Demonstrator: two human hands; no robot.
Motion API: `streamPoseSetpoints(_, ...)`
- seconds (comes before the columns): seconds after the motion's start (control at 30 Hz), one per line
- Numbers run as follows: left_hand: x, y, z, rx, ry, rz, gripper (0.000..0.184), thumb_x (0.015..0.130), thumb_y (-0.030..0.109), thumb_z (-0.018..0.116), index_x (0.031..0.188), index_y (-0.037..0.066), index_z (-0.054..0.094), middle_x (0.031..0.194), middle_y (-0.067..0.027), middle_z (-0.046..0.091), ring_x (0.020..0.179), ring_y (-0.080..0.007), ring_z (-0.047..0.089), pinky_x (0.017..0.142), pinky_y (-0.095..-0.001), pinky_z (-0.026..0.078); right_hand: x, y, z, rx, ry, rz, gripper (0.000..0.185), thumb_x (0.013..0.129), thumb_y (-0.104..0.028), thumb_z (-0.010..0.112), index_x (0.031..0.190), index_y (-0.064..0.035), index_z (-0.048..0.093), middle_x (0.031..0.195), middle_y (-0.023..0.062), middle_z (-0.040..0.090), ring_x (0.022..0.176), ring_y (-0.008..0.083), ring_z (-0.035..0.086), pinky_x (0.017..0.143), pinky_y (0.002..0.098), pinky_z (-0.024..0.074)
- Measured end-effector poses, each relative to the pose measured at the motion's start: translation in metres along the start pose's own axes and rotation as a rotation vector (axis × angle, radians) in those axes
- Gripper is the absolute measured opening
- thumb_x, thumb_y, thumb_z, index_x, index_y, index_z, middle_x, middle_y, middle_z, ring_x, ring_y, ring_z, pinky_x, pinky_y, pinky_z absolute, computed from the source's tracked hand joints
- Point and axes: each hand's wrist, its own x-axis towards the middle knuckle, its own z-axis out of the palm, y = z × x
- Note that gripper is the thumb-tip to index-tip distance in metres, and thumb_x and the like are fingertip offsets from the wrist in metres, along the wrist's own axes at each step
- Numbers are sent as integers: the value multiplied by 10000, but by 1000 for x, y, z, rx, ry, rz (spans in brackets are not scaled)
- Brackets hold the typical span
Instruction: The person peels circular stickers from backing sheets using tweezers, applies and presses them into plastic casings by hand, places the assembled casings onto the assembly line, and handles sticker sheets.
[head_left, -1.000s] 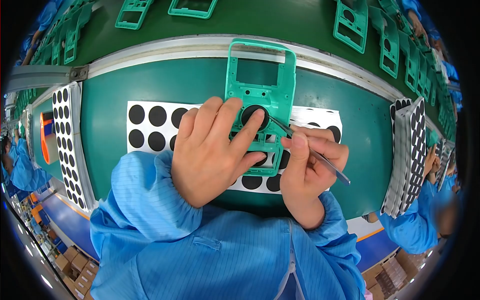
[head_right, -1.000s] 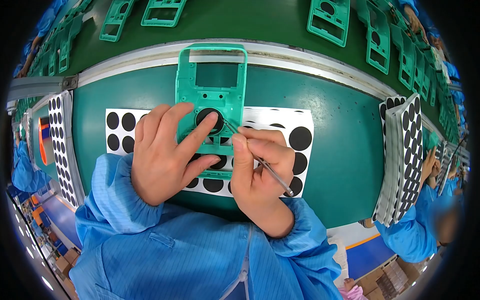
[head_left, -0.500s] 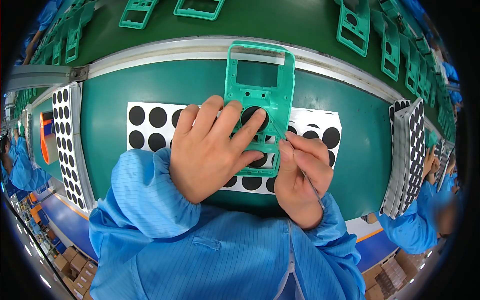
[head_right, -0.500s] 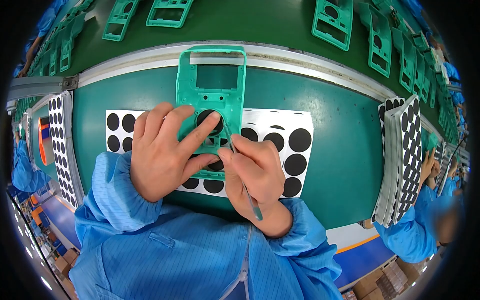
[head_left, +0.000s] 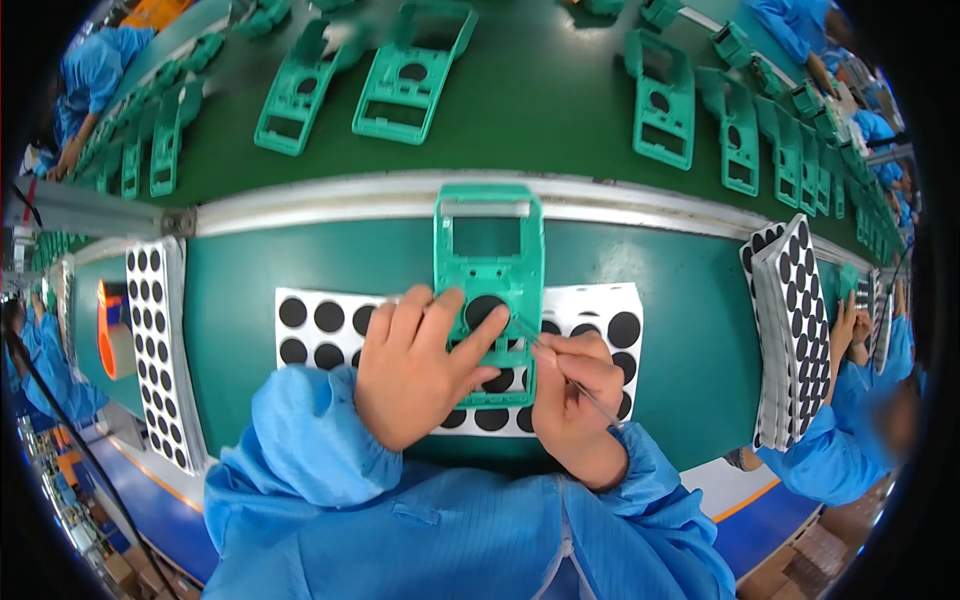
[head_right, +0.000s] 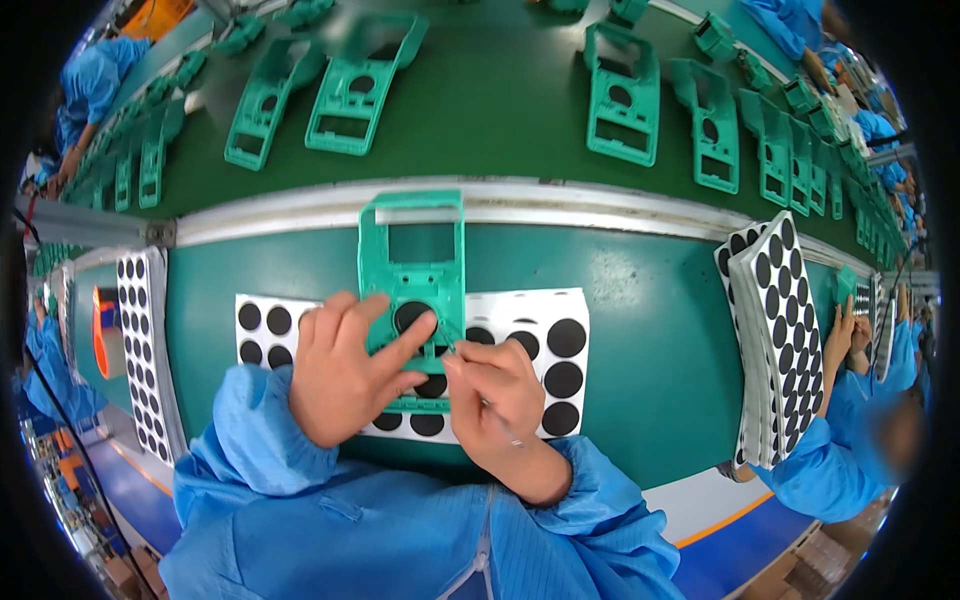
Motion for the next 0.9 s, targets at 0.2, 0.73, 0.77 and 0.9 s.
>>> streamPoseSetpoints(0.2,2,7,-6,73,2,33,521,544,238,716,1048,222,586,1051,-95,447,979,-289,408,780,-380,361,24,2,-24,406,245,471,144,855,-69,479,889,-14,350,807,110,493,661,109,532,607,258,535)
streamPoseSetpoints(0.73,70,3,-37,274,121,312,489,657,-3,481,1145,-4,464,1075,-115,537,864,-251,509,733,-351,383,40,39,-98,793,516,804,181,843,-178,540,853,-84,387,733,34,508,538,54,438,498,237,487)
streamPoseSetpoints(0.77,91,0,-31,337,170,338,492,661,2,481,1153,2,459,1071,-113,540,869,-255,506,737,-354,385,40,37,-98,809,489,798,184,841,-182,545,854,-85,389,733,32,505,544,53,438,502,239,486)
streamPoseSetpoints(0.9,177,-22,13,543,264,314,451,700,35,468,1151,45,454,1091,-84,534,917,-250,489,748,-352,383,38,39,-99,795,469,816,197,833,-191,559,858,-85,395,738,26,499,563,54,437,514,246,483)
